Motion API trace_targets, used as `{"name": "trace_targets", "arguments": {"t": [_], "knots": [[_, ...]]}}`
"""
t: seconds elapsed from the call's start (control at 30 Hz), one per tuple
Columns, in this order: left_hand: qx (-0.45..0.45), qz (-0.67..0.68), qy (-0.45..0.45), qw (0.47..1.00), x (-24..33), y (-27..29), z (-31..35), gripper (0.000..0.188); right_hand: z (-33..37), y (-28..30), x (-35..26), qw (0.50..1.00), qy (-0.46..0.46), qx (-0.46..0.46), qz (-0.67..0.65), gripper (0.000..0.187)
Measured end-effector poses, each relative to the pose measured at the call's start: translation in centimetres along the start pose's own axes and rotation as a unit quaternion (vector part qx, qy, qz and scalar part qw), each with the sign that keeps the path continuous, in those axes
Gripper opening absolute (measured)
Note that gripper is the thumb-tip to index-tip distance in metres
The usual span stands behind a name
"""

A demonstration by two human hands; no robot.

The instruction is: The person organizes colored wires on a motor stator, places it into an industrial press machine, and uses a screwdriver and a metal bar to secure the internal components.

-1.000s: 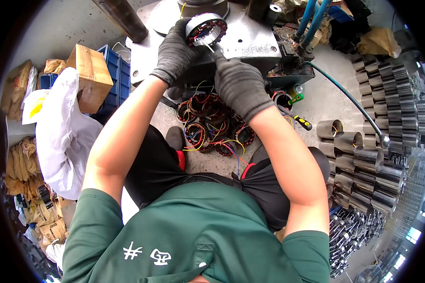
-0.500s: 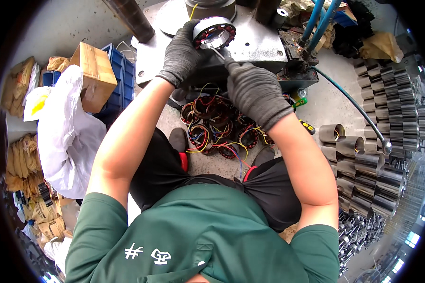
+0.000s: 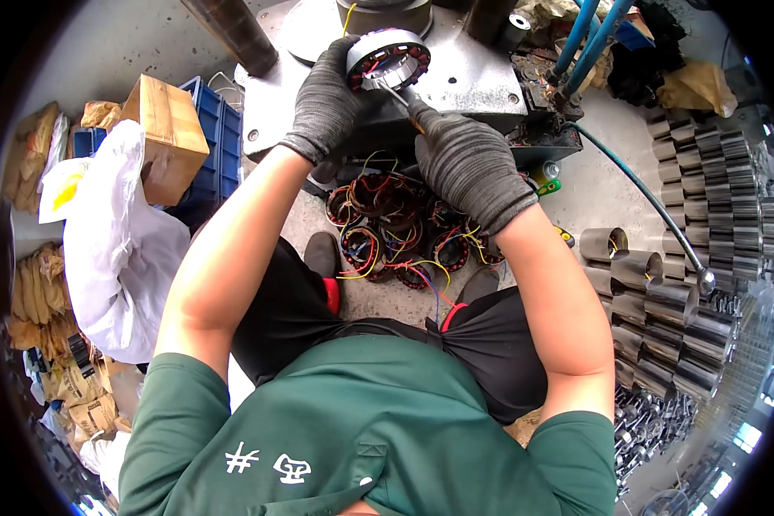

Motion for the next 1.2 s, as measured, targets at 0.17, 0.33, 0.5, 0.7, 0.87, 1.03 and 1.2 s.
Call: {"name": "trace_targets", "arguments": {"t": [0.17, 0.33, 0.5, 0.7, 0.87, 1.03, 1.2], "knots": [[0.002, 0.041, 0.001, 0.999, -0.3, -0.2, 0.2, 0.086, -1.8, -1.4, 0.1, 0.999, 0.016, 0.037, 0.019, 0.033], [-0.008, 0.042, 0.016, 0.999, -1.1, -0.2, 0.3, 0.085, -1.1, -0.5, -0.3, 0.999, 0.028, 0.016, -0.001, 0.038], [-0.029, 0.106, 0.021, 0.994, -1.6, -0.5, 0.2, 0.086, 0.7, 1.1, -0.1, 0.998, 0.036, 0.007, -0.041, 0.040], [-0.029, 0.113, 0.023, 0.993, -1.6, -0.3, 0.6, 0.087, 0.3, 1.8, 1.3, 0.994, 0.038, -0.017, -0.098, 0.040], [-0.035, 0.098, 0.016, 0.994, -1.3, -0.1, 0.2, 0.084, -0.4, 1.6, 0.7, 0.998, 0.017, -0.020, -0.060, 0.041], [-0.042, 0.098, 0.010, 0.994, -1.8, 0.2, -0.1, 0.082, -0.4, 1.4, -0.8, 0.999, -0.002, -0.020, -0.037, 0.040], [-0.035, 0.073, 0.016, 0.997, -1.1, 0.6, 0.0, 0.078, 0.0, -0.5, -1.8, 1.000, 0.013, 0.024, 0.014, 0.040]]}}
Point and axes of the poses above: each hand's wrist, its own z-axis away from the middle knuckle, its own y-axis out of the back of the hand, x = y × z, the point moved 1 cm from there along -z, towards the middle knuckle, and after that the axes turned 6 degrees about y, right-handed, at the moved point
